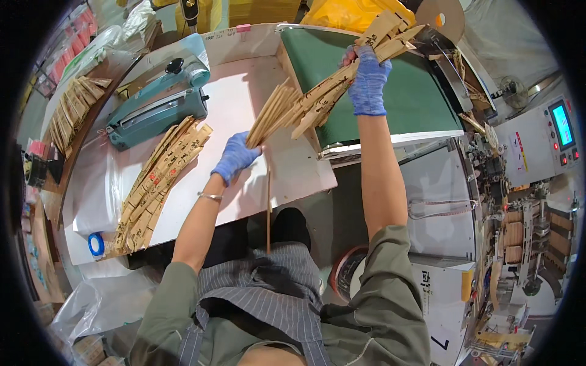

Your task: Picking wooden sticks from a conveyor belt, bundling them, and sealing them in plastic bags using a heat sealer.

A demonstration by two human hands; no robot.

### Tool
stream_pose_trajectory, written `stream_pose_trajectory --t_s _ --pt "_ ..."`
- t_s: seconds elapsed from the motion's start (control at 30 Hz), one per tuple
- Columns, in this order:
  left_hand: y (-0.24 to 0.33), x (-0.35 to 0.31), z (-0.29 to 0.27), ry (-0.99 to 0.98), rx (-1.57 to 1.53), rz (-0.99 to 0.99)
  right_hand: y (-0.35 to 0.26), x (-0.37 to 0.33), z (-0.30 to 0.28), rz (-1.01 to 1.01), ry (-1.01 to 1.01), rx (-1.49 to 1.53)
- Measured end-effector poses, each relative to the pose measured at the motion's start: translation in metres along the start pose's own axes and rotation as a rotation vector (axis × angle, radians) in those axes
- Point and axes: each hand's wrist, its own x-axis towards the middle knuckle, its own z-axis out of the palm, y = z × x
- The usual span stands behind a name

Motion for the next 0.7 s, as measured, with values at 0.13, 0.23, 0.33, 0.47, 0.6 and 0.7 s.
stream_pose_trajectory --t_s 0.13,0.23,0.33,0.47,0.6,0.7 --pt "-0.018 -0.029 -0.024 -0.172 -0.090 -0.307 0.005 -0.001 0.008 -0.028 0.016 -0.022" --pt "-0.014 -0.053 -0.045 -0.113 -0.194 -0.555 -0.004 0.013 0.002 -0.260 0.196 -0.074" --pt "-0.013 -0.071 -0.043 -0.160 -0.386 -0.594 -0.056 0.027 -0.034 -0.099 -0.133 -0.079" --pt "-0.013 -0.118 -0.044 -0.256 -0.689 -0.686 -0.039 -0.120 -0.015 0.484 -0.449 -0.473" --pt "-0.025 -0.141 -0.029 -0.313 -0.829 -0.674 0.064 -0.264 -0.005 0.448 -0.632 -1.361" --pt "-0.005 -0.153 -0.028 -0.317 -0.763 -0.714 0.104 -0.312 -0.009 0.499 -0.556 -1.470"
